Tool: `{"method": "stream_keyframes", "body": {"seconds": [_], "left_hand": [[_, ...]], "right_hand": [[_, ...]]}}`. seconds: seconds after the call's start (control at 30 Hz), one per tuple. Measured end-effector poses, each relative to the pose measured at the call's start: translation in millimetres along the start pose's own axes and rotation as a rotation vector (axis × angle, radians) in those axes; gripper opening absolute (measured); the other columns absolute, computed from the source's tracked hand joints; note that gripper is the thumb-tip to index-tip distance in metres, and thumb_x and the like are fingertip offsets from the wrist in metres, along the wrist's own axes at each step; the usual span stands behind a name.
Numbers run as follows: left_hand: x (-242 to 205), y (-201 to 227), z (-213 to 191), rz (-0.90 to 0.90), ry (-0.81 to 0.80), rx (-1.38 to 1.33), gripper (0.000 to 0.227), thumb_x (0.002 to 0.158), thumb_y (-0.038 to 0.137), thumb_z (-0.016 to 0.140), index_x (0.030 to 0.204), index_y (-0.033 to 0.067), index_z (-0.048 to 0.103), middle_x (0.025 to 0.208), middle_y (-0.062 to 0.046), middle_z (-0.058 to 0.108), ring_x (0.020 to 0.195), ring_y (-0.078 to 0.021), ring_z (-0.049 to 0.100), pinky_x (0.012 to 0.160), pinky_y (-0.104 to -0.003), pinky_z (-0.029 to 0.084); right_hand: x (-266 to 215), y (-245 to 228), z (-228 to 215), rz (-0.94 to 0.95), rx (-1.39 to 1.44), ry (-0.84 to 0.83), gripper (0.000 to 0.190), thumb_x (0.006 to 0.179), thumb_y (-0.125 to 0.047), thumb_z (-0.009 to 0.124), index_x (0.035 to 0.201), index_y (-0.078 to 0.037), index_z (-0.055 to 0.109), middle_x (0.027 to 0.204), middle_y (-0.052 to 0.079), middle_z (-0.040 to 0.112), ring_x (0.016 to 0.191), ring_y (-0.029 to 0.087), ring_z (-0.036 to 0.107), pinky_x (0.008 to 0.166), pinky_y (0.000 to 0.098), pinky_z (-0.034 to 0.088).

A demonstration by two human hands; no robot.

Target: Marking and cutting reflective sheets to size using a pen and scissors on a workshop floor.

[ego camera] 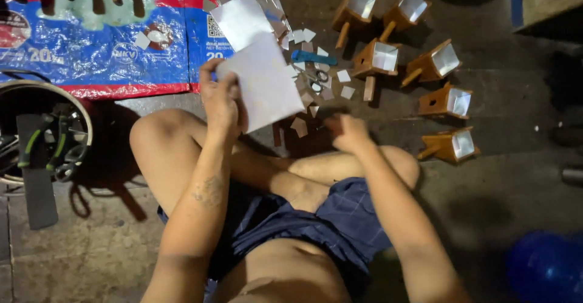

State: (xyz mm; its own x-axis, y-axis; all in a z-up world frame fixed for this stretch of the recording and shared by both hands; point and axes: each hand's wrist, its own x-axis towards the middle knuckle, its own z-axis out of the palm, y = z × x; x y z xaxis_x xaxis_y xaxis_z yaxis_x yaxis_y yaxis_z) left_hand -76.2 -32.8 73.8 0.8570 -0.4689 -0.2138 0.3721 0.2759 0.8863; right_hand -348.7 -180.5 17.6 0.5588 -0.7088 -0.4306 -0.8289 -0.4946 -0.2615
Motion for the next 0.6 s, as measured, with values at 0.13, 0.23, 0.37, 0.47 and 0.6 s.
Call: {"method": "stream_keyframes", "body": {"seconds": [0.13, 0.23, 0.37, 0.47, 0.6], "left_hand": [[-7, 7, -9, 0.039, -0.228, 0.055, 0.038, 0.086, 0.001, 0.063, 0.121, 0.0101, 0.053, 0.104, -0.001, 0.053, 0.093, -0.0126, 0.055, 0.081, -0.024, 0.044], [-11, 5, -10, -0.065, -0.322, -0.001, 0.039, 0.086, -0.005, 0.056, 0.123, 0.0064, 0.054, 0.105, -0.004, 0.052, 0.098, -0.0181, 0.054, 0.088, -0.031, 0.043], [2, -23, -32, -0.102, -0.443, 0.339, 0.042, 0.081, 0.000, 0.056, 0.122, 0.0039, 0.061, 0.106, -0.011, 0.059, 0.108, -0.0241, 0.058, 0.098, -0.040, 0.043], [13, -33, -34, -0.157, -0.466, 0.508, 0.044, 0.082, 0.006, 0.060, 0.126, 0.0076, 0.063, 0.109, -0.016, 0.066, 0.109, -0.0305, 0.063, 0.098, -0.044, 0.046], [10, -43, -43, -0.223, -0.427, 0.749, 0.036, 0.089, 0.012, 0.064, 0.125, 0.0109, 0.061, 0.118, -0.025, 0.067, 0.119, -0.0458, 0.062, 0.104, -0.055, 0.046]], "right_hand": [[39, 40, 53, -0.458, -0.440, 0.142, 0.036, 0.088, -0.015, 0.054, 0.116, -0.021, 0.076, 0.121, 0.008, 0.073, 0.107, 0.030, 0.073, 0.079, 0.0421, 0.060], [42, 38, 40, -0.585, -0.363, 0.214, 0.023, 0.086, -0.009, 0.060, 0.098, -0.015, 0.078, 0.105, 0.012, 0.074, 0.096, 0.035, 0.072, 0.069, 0.0458, 0.059], [34, 37, 37, -0.561, -0.321, 0.183, 0.014, 0.079, -0.012, 0.065, 0.090, -0.012, 0.074, 0.112, 0.009, 0.067, 0.108, 0.036, 0.061, 0.072, 0.0447, 0.058], [27, 18, 20, -0.356, 0.124, 0.270, 0.012, 0.086, -0.011, 0.068, 0.095, -0.004, 0.070, 0.108, 0.016, 0.068, 0.108, 0.040, 0.064, 0.077, 0.0473, 0.057], [47, 7, 46, -0.079, 1.109, 0.332, 0.009, 0.098, -0.003, 0.066, 0.102, -0.004, 0.059, 0.100, 0.017, 0.075, 0.088, 0.026, 0.074, 0.071, 0.0339, 0.061]]}}
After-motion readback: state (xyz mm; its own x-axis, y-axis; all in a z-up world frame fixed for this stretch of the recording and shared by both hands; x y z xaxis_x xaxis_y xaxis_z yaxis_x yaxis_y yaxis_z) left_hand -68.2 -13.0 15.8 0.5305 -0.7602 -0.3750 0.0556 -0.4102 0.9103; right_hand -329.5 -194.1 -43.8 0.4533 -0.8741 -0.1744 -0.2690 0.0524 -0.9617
